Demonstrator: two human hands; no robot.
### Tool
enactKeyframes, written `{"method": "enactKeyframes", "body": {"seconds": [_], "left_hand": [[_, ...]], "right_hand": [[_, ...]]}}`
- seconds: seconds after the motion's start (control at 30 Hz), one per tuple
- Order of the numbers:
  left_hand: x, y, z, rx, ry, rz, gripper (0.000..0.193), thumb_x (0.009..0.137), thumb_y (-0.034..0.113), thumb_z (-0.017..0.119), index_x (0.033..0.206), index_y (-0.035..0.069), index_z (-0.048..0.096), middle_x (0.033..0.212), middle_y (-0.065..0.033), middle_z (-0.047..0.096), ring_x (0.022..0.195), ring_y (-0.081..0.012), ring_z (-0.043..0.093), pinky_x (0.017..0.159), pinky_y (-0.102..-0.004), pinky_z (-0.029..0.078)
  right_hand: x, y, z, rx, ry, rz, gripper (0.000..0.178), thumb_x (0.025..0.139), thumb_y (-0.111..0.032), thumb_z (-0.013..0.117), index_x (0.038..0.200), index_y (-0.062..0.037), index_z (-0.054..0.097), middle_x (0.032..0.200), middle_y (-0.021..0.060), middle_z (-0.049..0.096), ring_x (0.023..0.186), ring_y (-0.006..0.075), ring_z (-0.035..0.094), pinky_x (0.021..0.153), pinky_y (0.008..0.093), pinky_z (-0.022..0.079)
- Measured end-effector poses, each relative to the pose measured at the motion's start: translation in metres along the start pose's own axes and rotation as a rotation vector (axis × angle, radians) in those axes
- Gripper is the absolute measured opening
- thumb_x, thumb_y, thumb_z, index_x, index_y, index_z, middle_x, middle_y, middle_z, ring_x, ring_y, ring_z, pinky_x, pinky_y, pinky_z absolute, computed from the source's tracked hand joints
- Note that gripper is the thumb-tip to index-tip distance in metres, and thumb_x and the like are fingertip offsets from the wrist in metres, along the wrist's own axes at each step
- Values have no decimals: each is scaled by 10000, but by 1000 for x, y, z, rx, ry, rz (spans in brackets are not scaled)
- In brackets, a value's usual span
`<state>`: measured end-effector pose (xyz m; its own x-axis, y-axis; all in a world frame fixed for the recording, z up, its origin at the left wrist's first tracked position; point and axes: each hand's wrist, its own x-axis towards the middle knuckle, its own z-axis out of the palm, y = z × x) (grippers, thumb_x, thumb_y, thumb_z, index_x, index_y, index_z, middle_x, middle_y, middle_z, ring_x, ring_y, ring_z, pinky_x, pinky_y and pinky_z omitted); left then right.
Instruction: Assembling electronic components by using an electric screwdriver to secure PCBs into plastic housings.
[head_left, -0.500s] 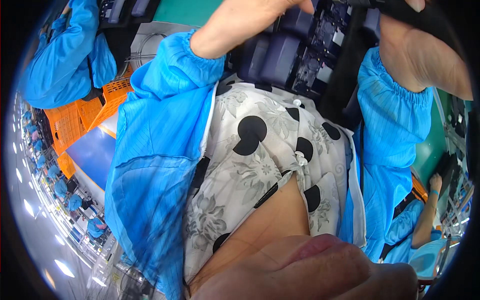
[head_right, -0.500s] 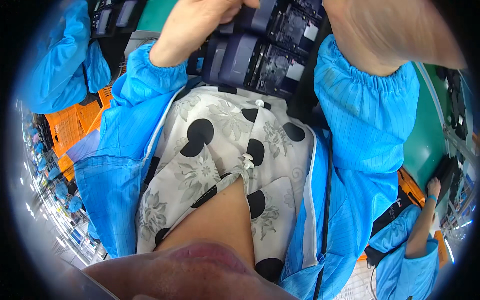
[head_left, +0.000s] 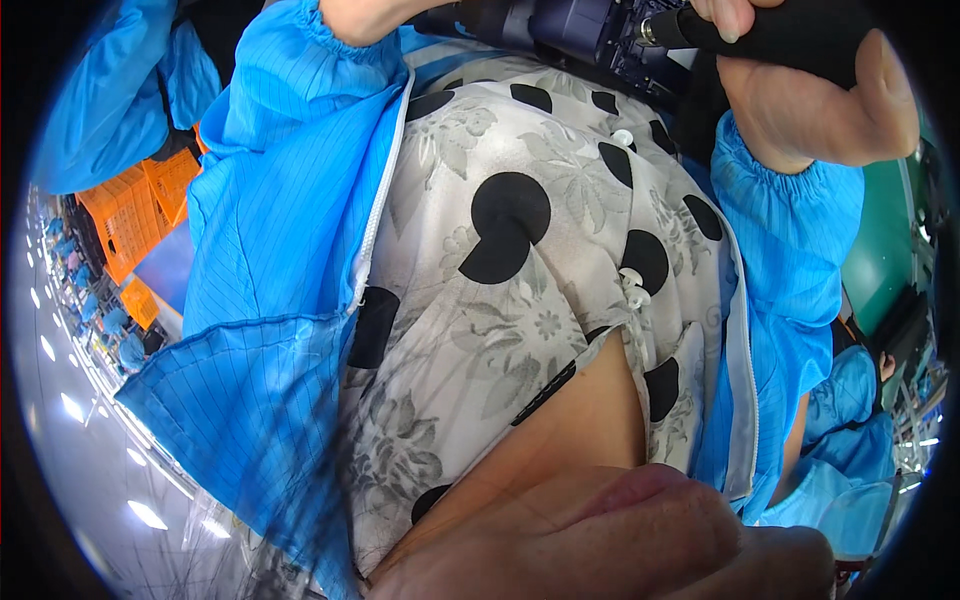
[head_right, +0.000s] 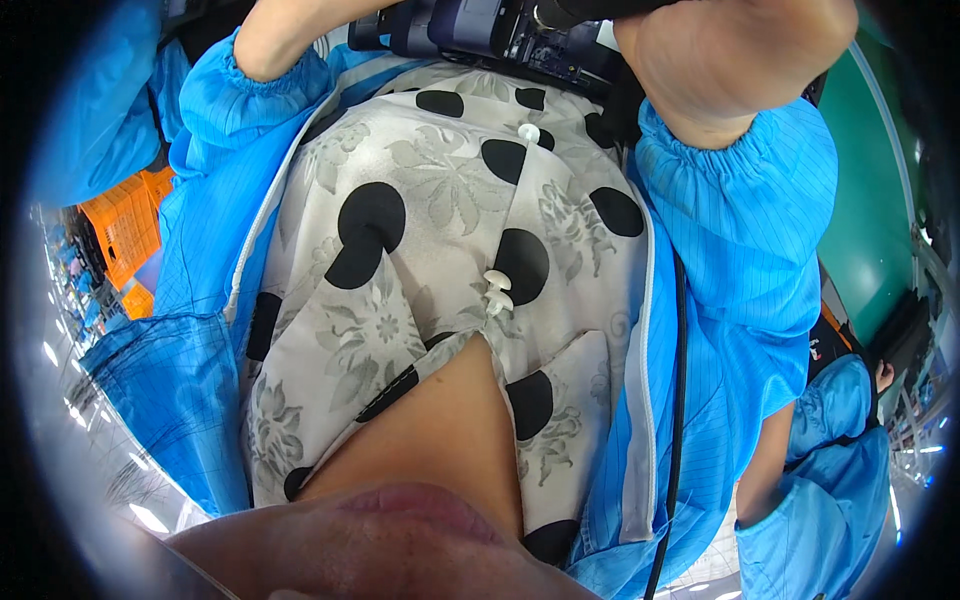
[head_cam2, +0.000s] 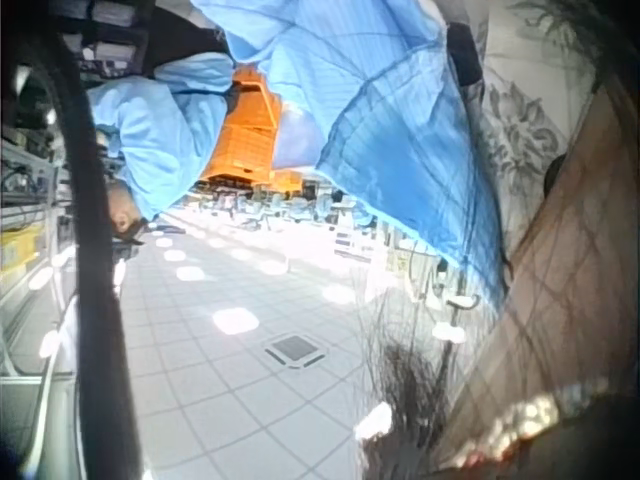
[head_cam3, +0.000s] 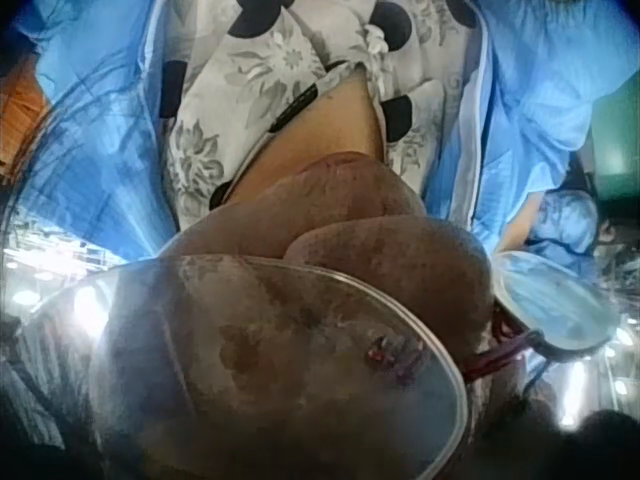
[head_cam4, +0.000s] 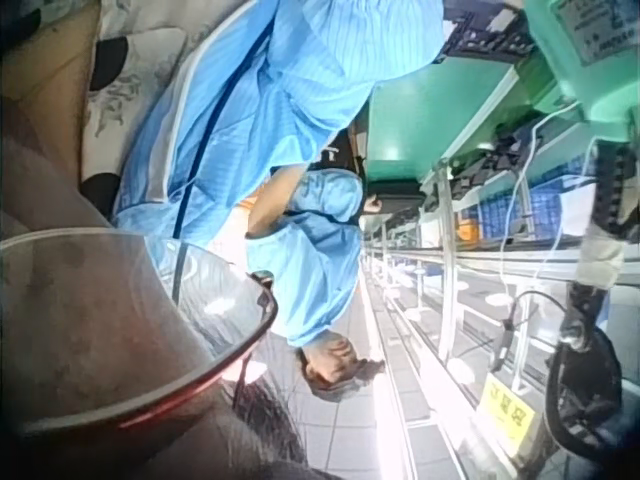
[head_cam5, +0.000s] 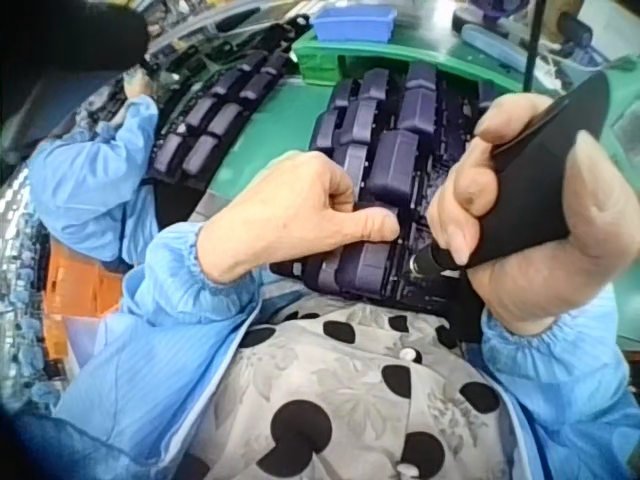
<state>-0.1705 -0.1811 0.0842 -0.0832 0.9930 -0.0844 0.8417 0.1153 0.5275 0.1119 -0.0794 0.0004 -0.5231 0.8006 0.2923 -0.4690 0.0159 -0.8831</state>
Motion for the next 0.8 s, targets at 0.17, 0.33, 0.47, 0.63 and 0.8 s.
{"method": "enactKeyframes", "body": {"seconds": [0.17, 0.33, 0.47, 0.63, 0.8], "left_hand": [[0, -6, 6, -4, 8, -57, 626, 814, 505, 813, 558, -33, 620, 465, -163, 482, 406, -246, 452, 448, -394, 397], [4, 7, 5, 36, -35, -94, 620, 821, 500, 800, 566, -40, 634, 469, -173, 492, 404, -246, 463, 447, -396, 401], [1, -13, 11, 7, -15, -53, 614, 830, 490, 790, 573, -46, 635, 481, -186, 503, 406, -248, 479, 450, -399, 405], [4, -28, 24, 30, -3, -5, 592, 837, 480, 788, 609, -50, 651, 501, -192, 515, 426, -262, 497, 464, -403, 418], [2, -18, 23, -38, 9, -13, 561, 837, 465, 790, 640, -47, 671, 546, -221, 556, 463, -322, 549, 499, -419, 449]], "right_hand": [[38, 7, 84, 130, -96, -101, 483, 1030, -416, 555, 1262, 6, 564, 1018, 138, 610, 820, 258, 582, 760, 371, 473], [45, 2, 100, 121, -155, -117, 546, 1002, -491, 574, 1175, 26, 568, 803, 96, 628, 569, 192, 606, 573, 331, 513], [49, 10, 99, 179, -282, -28, 585, 993, -538, 588, 1186, 14, 552, 824, 98, 629, 575, 194, 601, 593, 346, 520], [50, -11, 116, 112, -291, 339, 592, 990, -572, 581, 1163, -6, 558, 811, 89, 622, 579, 191, 596, 595, 350, 513], [34, -13, 110, 158, -330, 339, 552, 950, -550, 549, 1125, -31, 617, 832, 93, 595, 662, 215, 566, 656, 380, 463]]}}
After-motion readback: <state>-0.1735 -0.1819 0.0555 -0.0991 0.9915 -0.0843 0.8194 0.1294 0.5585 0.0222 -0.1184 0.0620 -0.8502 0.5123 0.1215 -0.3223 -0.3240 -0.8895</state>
